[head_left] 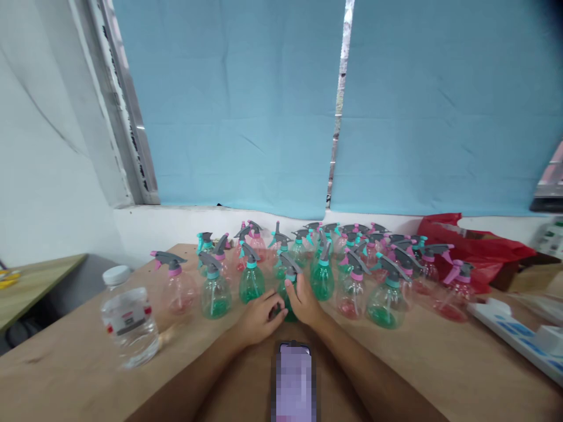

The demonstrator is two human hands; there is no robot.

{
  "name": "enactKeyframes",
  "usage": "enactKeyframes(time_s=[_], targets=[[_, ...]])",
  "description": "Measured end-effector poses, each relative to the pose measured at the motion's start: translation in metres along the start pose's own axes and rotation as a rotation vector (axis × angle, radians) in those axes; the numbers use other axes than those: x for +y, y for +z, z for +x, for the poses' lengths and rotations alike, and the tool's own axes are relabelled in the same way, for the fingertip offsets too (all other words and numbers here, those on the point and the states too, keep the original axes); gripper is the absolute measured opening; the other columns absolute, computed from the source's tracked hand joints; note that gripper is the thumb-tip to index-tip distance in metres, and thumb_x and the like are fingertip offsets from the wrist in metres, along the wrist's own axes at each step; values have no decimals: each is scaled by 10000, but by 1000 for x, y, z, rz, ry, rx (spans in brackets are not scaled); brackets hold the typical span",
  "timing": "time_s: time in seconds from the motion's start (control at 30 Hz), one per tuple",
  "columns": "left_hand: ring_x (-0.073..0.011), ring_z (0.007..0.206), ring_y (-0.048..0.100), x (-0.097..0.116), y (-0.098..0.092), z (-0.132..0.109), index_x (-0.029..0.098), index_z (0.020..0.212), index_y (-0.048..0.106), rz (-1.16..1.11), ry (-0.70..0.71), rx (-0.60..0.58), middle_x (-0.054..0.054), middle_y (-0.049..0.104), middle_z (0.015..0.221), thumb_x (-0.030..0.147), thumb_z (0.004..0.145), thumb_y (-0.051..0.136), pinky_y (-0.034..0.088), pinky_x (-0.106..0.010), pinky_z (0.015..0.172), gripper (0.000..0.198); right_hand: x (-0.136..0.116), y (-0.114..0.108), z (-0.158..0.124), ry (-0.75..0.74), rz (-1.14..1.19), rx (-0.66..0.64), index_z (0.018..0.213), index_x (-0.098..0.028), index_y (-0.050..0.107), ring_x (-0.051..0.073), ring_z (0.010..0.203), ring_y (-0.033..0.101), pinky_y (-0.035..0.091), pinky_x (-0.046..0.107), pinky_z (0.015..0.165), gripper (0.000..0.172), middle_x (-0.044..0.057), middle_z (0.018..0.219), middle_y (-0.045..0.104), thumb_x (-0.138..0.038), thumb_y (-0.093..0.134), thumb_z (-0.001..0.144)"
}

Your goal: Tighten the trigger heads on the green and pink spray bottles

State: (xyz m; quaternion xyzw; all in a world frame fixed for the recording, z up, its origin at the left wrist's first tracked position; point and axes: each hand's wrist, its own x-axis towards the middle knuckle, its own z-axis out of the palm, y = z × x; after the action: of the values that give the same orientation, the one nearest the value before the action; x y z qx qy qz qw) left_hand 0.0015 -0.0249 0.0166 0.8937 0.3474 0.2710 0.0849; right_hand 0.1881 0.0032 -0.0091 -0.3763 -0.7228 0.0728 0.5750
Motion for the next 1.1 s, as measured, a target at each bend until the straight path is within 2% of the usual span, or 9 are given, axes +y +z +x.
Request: enactKeyframes(time_s=[0.1,0.2,0.4,0.6,0.87,1.1], targets=[[-159,646,570,0,1,-1,238,950,599,-17,-53,-22,33,585,721,348,1000,489,378,-257,610,164,2,4,0,-31,-99,10,1277,-188,513,247,1004,606,504,432,918,307,93,1052,630,-344,400,1038],[-158,627,583,-2,4,0,242,988,605,-15,-72,-26,43,606,702,337,992,497,371,-255,600,144,3,6,1,-47,-155,59,1304,-178,489,267,1073,575,490,459,944,325,117,1108,602,-342,400,1038],[-177,694,638,-1,5,1,236,1036,589,-6,-86,-34,20,671,788,322,976,507,410,-254,632,134,7,12,-3,-53,-260,102,1432,-178,370,319,1212,510,452,543,1016,449,163,1264,541,-374,431,1033],[-210,797,687,-2,8,-1,239,1181,602,34,-65,-75,-19,732,943,324,975,505,459,-281,699,243,19,21,-11,-47,-333,80,1526,-119,227,356,1321,465,422,600,1061,599,232,1398,475,-402,424,1037],[-263,986,679,-8,10,0,218,1212,608,105,-50,-123,-77,704,1095,318,967,518,511,-352,862,279,20,20,-11,-49,-312,69,1538,-112,241,336,1385,434,404,574,1127,618,234,1455,454,-336,473,1011],[-288,1123,636,-10,13,0,190,1286,589,124,-19,-166,-120,651,1214,318,957,540,496,-408,995,357,21,21,-13,-49,-260,0,1543,-119,231,320,1506,290,369,575,1176,596,242,1560,340,-228,436,994]])
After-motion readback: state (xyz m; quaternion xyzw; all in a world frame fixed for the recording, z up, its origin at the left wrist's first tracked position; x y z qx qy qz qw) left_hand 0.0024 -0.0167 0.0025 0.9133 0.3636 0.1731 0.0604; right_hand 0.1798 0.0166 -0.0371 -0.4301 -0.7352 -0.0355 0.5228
